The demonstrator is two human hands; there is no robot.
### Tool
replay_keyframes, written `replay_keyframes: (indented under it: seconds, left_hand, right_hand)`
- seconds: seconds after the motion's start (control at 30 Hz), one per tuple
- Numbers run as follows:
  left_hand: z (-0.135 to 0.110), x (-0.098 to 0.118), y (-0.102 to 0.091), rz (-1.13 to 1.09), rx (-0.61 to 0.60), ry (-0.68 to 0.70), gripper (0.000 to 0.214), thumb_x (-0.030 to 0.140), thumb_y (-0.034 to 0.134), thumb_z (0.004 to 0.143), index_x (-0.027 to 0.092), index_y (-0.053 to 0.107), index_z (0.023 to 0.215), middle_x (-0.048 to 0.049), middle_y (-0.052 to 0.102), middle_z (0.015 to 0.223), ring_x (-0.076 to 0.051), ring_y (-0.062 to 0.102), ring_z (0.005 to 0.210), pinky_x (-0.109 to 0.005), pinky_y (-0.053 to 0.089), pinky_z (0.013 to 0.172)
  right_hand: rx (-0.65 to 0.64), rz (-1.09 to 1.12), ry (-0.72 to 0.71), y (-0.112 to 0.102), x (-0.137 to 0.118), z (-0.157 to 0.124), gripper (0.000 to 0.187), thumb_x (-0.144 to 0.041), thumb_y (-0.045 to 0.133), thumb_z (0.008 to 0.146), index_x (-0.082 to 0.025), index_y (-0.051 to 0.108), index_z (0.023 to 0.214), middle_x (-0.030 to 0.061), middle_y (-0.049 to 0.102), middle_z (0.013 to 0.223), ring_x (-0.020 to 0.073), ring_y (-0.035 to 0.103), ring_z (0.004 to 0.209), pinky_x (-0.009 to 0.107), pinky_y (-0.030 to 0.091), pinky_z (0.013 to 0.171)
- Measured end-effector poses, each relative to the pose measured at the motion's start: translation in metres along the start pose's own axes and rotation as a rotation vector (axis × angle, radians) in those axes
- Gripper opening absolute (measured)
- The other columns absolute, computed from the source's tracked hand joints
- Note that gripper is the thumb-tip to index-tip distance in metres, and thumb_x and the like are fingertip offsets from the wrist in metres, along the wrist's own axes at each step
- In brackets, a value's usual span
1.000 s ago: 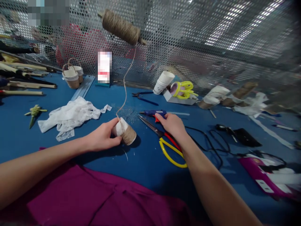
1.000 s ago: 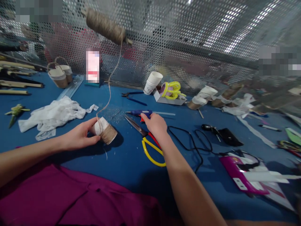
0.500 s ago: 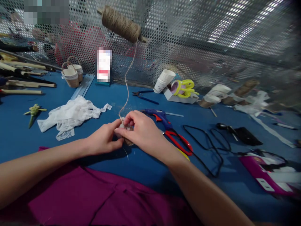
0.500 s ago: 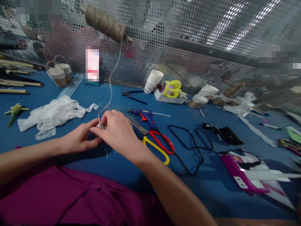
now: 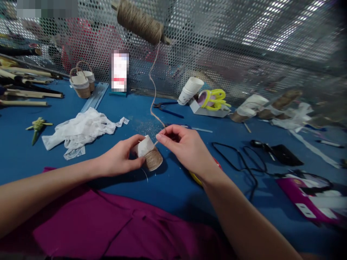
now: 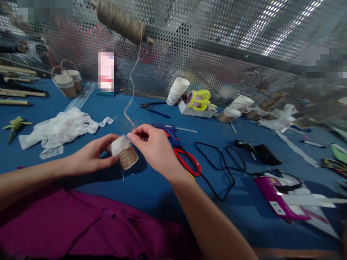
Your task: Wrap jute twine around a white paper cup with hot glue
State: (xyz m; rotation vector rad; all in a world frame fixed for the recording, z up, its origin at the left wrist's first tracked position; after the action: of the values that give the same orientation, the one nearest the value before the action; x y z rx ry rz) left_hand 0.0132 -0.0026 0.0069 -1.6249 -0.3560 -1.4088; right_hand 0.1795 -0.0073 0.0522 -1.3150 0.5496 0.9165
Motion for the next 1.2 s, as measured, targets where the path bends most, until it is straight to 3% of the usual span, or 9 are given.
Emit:
replay_keyframes:
  seconds: [0.37, 0.67, 1.2]
  left_hand:
    - [-0.002, 0.005, 0.001, -0.189, -0.037, 0.067, 0.031, 0.013, 0.053, 0.072, 0.013, 0.048, 0.103, -0.0029, 0.052, 0.086, -0.013, 0.05, 0.075, -0.025, 0.043, 0.069]
    - [-0.005, 0.005, 0.0, -0.216, -0.029, 0.135, 0.037, 0.013, 0.054, 0.075, 0.016, 0.044, 0.11, -0.0019, 0.05, 0.089, -0.011, 0.047, 0.077, -0.023, 0.04, 0.07]
    - [-0.006, 0.009, 0.0, -0.215, -0.025, 0.142, 0.03, 0.015, 0.053, 0.076, 0.015, 0.044, 0.105, -0.0035, 0.051, 0.089, -0.013, 0.049, 0.079, -0.023, 0.042, 0.071]
  right_hand:
    - [0.062, 0.038, 0.039, -0.002, 0.012, -0.011, 0.012, -0.028, 0.058, 0.076, -0.017, 0.057, 0.071, -0.0026, 0.058, 0.065, 0.0088, 0.05, 0.057, 0.022, 0.04, 0.054]
    - [0.032, 0.056, 0.074, 0.0, 0.014, -0.014, 0.016, -0.03, 0.056, 0.078, -0.016, 0.057, 0.071, -0.0024, 0.056, 0.063, 0.0089, 0.047, 0.057, 0.022, 0.038, 0.054]
    - [0.026, 0.07, 0.083, 0.003, 0.017, -0.016, 0.019, -0.034, 0.054, 0.079, -0.017, 0.052, 0.071, -0.0027, 0.051, 0.063, 0.0099, 0.045, 0.057, 0.025, 0.038, 0.055]
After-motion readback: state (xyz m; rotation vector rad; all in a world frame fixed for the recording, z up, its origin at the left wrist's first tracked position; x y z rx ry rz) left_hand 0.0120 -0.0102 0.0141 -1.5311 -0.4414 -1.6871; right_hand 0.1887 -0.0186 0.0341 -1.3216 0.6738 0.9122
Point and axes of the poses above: each hand's wrist, its own z-axis towards the middle knuckle, its own y-axis out of the palm, x = y × z, the point moved 2 cm from there along z, towards the middle knuckle
